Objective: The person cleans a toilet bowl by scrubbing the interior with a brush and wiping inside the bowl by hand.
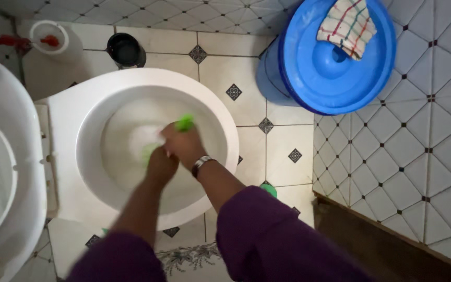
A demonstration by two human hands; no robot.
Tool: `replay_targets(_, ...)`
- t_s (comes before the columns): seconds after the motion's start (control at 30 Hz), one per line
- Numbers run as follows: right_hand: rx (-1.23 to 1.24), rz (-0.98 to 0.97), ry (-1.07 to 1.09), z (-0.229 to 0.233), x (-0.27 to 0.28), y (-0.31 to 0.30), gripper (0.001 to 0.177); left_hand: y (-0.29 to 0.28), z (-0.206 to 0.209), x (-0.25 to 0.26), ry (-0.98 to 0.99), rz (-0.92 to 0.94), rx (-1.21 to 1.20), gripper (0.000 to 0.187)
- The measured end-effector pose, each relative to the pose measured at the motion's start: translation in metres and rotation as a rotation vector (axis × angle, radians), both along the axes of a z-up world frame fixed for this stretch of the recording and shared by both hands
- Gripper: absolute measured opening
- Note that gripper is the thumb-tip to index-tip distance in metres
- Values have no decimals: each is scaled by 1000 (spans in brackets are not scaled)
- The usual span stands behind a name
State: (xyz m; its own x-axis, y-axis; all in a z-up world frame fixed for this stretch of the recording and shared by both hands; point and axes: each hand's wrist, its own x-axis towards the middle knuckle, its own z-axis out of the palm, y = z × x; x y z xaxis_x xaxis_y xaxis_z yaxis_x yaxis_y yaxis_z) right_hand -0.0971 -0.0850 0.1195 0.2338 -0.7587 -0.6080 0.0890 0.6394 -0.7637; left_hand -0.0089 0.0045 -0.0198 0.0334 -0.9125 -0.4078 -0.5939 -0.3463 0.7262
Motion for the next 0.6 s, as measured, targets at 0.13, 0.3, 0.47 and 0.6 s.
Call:
replay_targets(0.13, -441, 544, 386, 14, 21, 22, 22, 24, -9, -18, 623, 526, -465, 52)
replay_targets(0.3, 125, -68, -38, -14, 7, 11, 20, -8, 17, 50, 78, -213, 341, 42)
replay_targets(0.47, -297, 276, 110, 11, 21, 16, 20, 7, 24, 15, 193, 41, -446, 33)
replay_targets(0.6, -317, 438, 324, 16, 30, 38, 23, 12, 60, 9, 424, 290, -285, 46)
